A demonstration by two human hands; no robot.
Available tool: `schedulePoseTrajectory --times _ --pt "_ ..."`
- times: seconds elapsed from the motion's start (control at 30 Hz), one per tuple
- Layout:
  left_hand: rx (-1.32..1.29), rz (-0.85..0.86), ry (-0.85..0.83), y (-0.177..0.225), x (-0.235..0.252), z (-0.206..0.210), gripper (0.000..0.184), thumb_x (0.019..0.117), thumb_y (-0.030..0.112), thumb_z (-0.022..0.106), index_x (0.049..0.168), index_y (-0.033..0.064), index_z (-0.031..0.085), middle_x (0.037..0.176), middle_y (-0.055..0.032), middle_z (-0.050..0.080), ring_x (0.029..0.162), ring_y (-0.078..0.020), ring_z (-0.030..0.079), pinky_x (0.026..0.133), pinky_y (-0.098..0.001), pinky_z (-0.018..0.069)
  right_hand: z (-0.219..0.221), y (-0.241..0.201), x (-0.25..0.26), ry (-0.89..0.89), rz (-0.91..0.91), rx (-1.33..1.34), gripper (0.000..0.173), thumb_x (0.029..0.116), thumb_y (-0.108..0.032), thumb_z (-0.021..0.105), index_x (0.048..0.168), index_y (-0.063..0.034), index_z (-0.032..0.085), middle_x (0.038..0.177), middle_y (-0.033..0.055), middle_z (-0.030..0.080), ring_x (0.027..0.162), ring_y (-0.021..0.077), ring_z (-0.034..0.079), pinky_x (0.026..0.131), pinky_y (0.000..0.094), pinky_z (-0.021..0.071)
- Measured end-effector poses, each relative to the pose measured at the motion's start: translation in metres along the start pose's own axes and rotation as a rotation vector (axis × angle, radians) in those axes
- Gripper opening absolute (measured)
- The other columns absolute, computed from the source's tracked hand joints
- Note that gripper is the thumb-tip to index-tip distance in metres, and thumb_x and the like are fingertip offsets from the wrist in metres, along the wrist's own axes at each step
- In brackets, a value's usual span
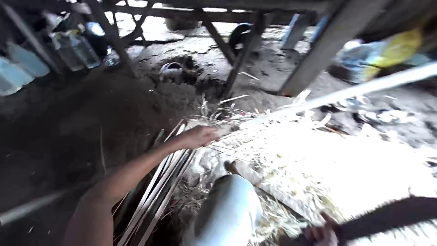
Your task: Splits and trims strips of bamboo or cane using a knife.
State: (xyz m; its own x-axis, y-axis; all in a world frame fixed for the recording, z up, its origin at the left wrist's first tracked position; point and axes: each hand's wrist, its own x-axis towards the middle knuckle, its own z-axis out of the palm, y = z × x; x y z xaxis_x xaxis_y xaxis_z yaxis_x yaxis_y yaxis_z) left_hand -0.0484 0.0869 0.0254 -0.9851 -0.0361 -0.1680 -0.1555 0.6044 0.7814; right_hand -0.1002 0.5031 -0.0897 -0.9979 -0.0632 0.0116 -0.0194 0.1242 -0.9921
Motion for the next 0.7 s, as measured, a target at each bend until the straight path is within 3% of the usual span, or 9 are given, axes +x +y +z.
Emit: schedulePoseTrajectory --times 0.1,0.2,0.33,0.43,0.5,0.6,0.7 --pt "-0.444 -0.015 -0.220 0.061 0.025 0.071 0.035 0.1131 0.025 0.033 0.120 0.0018 0.058 0.062 0.0049 0.046 0.047 0.0000 0.040 0.046 -0.0154 0.0360 0.026 -0.026 0.011 -0.088 -0.144 0.090 0.033 0.1033 -0.015 0.043 0.128 0.0040 0.054 0.065 -0.0168 0.054 0.052 -0.0035 0.053 0.053 0.0191 0.0514" --pt "-0.606 0.008 -0.349 0.110 0.040 0.134 0.034 0.1128 0.026 0.034 0.119 0.0016 0.057 0.064 0.0040 0.052 0.050 -0.0007 0.049 0.049 -0.0153 0.0436 0.039 -0.048 0.024 -0.176 -0.182 0.200 0.029 0.1012 -0.020 0.047 0.122 -0.0055 0.062 0.059 -0.0189 0.051 0.050 -0.0038 0.050 0.052 0.0183 0.0485" --pt "-0.628 0.013 -0.349 0.152 0.042 0.185 0.033 0.1126 0.018 0.035 0.122 -0.0044 0.058 0.074 -0.0019 0.060 0.059 -0.0048 0.059 0.057 -0.0200 0.0530 0.021 -0.064 0.043 -0.191 -0.161 0.207 0.020 0.1032 -0.026 0.056 0.111 -0.0128 0.067 0.064 -0.0117 0.058 0.048 -0.0011 0.051 0.046 0.0179 0.0471" --pt "-0.548 0.037 -0.402 0.131 0.040 0.199 0.038 0.1125 0.021 0.036 0.126 -0.0062 0.059 0.089 -0.0074 0.070 0.077 -0.0084 0.067 0.077 -0.0268 0.0573 -0.004 -0.062 0.064 -0.138 -0.214 0.164 0.010 0.1006 -0.019 0.059 0.099 -0.0167 0.068 0.065 -0.0166 0.059 0.051 -0.0045 0.051 0.050 0.0163 0.0467" --pt "-0.554 -0.019 -0.493 0.098 0.025 0.208 0.039 0.1118 0.019 0.034 0.130 -0.0058 0.057 0.094 -0.0057 0.073 0.081 -0.0082 0.069 0.081 -0.0284 0.0586 -0.022 -0.066 0.085 -0.052 -0.199 0.150 0.007 0.0996 -0.019 0.060 0.094 -0.0178 0.065 0.063 -0.0166 0.056 0.050 -0.0035 0.050 0.050 0.0174 0.0470" --pt "-0.635 -0.129 -0.566 0.059 -0.004 0.220 0.038 0.1114 0.021 0.033 0.131 -0.0022 0.057 0.092 0.0005 0.072 0.072 -0.0044 0.066 0.071 -0.0241 0.0576 -0.048 -0.075 0.118 0.054 -0.191 0.153 0.011 0.1009 -0.018 0.060 0.090 -0.0186 0.062 0.058 -0.0164 0.053 0.046 -0.0029 0.048 0.049 0.0173 0.0476" --pt "-0.769 -0.157 -0.538 0.050 -0.014 0.229 0.030 0.1090 0.020 0.036 0.122 0.0057 0.060 0.071 0.0106 0.059 0.052 0.0033 0.049 0.050 -0.0137 0.0435 -0.064 -0.078 0.144 0.110 -0.170 0.109 0.010 0.1026 -0.020 0.058 0.094 -0.0159 0.063 0.059 -0.0154 0.051 0.047 -0.0019 0.048 0.051 0.0188 0.0489"
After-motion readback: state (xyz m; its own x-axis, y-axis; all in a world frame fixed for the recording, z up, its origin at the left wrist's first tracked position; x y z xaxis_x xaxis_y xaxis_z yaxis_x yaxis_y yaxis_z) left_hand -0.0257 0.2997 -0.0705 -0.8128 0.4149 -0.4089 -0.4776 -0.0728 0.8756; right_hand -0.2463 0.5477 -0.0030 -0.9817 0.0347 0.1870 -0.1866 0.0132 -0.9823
